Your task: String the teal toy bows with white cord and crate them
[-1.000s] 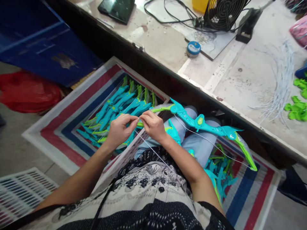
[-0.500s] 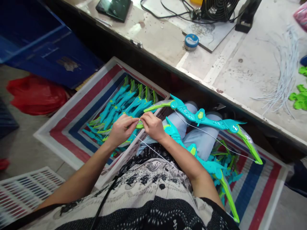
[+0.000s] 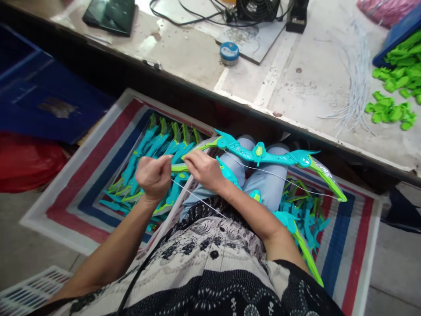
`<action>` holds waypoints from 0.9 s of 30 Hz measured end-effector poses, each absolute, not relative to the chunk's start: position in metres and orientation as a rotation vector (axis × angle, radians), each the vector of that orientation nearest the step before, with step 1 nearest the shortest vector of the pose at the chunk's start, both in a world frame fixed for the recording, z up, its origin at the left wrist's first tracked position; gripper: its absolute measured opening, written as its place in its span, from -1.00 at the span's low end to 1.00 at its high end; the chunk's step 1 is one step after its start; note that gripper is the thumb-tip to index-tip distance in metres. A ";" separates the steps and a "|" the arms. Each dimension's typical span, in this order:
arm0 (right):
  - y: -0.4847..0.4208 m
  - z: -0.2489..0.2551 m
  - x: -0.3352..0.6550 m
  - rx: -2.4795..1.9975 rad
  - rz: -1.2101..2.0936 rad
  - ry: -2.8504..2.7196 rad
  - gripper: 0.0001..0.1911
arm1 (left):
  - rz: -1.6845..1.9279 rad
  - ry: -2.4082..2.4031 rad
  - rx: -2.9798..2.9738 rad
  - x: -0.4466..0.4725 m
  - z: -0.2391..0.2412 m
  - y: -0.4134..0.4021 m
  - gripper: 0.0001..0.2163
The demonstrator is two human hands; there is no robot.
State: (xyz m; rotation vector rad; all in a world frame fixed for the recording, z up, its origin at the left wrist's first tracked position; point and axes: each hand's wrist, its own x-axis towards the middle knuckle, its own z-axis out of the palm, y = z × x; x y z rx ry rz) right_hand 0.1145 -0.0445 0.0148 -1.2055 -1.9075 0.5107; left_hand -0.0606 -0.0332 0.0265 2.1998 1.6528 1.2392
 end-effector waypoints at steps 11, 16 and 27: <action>-0.099 -0.013 0.233 -2.418 0.379 -2.258 -0.75 | 0.974 1.661 2.378 -0.103 0.025 -0.052 -0.95; -0.098 -0.006 0.234 -2.357 0.406 -2.137 -0.73 | 0.923 1.425 1.871 -0.024 0.067 -0.055 -0.89; -0.123 0.011 0.233 -1.848 0.346 -2.039 -0.67 | 0.728 1.089 0.312 0.089 0.031 -0.024 -0.88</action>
